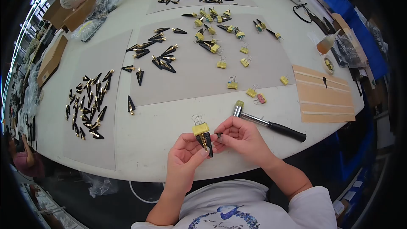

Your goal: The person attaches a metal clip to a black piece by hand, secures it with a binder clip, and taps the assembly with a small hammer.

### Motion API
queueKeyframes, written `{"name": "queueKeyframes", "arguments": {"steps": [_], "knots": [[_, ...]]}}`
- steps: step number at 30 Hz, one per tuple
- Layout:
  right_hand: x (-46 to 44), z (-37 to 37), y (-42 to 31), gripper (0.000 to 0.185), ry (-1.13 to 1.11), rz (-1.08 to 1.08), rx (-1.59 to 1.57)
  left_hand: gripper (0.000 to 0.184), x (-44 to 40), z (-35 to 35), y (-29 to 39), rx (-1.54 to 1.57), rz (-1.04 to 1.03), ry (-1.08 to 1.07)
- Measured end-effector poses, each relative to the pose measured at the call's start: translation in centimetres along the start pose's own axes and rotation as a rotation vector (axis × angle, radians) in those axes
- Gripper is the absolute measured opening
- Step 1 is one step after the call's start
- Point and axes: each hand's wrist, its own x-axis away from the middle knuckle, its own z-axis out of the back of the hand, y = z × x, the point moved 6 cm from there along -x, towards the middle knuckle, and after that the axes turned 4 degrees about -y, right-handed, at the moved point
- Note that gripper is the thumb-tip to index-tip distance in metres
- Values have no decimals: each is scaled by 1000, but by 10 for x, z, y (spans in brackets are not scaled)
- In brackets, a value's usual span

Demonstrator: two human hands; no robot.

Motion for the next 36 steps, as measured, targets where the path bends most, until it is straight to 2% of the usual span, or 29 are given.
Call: {"name": "queueKeyframes", "arguments": {"steps": [2, 4, 9, 12, 14, 17, 22, 25, 27, 33, 35, 36], "knots": [[1, -2, -1, 12, -13, 14, 17, 29, -2, -1, 1, 7, -12, 23], [7, 7, -9, 14, 127, 56, 92, 28, -3, 3, 3, 1, -34, 67], [8, 4, -13, 16, 98, 173, 170, 28, -3, 13, 1, -64, -67, 106], [6, -5, -12, 15, 62, 204, 78, 29, -3, 14, -1, -41, -58, 80], [4, -6, 0, 17, 50, 94, -75, 30, -3, 14, 0, -28, -32, 79], [-1, -13, 3, 20, 91, 81, -168, 32, -3, 15, -2, -8, -18, 66], [-2, -25, 0, 24, 50, 142, -94, 36, -4, 15, -7, 55, -11, -16], [-1, -23, -1, 26, 73, 185, -56, 32, -5, 12, -3, 12, -40, -29], [0, -22, -2, 27, 90, 197, -32, 21, -4, 12, -1, -9, -1, 52], [-2, -17, 1, 23, 113, 185, -46, 16, -6, 16, -3, -28, -33, 73], [-4, -13, 8, 20, 110, 47, -197, 15, -7, 19, -3, -38, -31, 86], [-4, -14, 9, 20, 109, 46, -198, 14, -7, 20, -3, -45, -32, 97]]}}
